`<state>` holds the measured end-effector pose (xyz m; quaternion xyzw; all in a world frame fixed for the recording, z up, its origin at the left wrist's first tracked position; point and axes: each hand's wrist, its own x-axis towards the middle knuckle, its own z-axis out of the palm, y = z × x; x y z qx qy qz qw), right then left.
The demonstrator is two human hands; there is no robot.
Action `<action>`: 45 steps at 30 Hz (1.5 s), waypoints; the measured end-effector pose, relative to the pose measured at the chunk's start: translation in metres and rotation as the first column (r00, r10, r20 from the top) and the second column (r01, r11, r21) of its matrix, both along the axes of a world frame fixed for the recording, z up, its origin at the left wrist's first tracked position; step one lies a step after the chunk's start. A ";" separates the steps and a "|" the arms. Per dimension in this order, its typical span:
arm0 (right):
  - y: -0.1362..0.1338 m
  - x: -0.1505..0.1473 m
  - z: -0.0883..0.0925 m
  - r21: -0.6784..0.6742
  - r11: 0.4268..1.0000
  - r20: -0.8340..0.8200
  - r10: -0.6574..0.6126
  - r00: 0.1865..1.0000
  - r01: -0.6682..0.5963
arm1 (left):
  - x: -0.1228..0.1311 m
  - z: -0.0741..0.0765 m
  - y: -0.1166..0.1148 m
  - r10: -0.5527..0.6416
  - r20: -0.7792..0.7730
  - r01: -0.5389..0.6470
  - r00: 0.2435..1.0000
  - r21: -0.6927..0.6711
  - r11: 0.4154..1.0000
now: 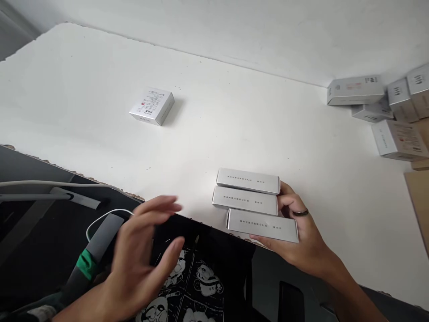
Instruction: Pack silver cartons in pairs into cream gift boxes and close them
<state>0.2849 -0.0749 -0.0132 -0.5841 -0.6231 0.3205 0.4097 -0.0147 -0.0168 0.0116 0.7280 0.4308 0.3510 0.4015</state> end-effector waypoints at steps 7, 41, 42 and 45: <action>-0.010 -0.003 0.000 -0.013 1.000 -0.102 -0.003 0.995 0.001 | 0.040 -0.003 0.041 -0.493 0.024 0.480 0.870 -0.278 0.832; -0.040 0.009 -0.013 -0.059 0.991 -0.113 -0.128 0.985 0.122 | 0.044 -0.018 0.049 0.009 0.319 0.160 0.948 -0.499 0.852; -0.039 0.009 -0.013 -0.054 0.991 -0.101 -0.128 0.987 0.123 | 0.046 -0.016 0.049 0.036 0.343 0.157 0.939 -0.517 0.842; -0.036 0.008 -0.013 -0.043 0.990 -0.071 -0.134 0.988 0.131 | 0.046 -0.013 0.049 0.098 0.403 0.165 0.910 -0.569 0.806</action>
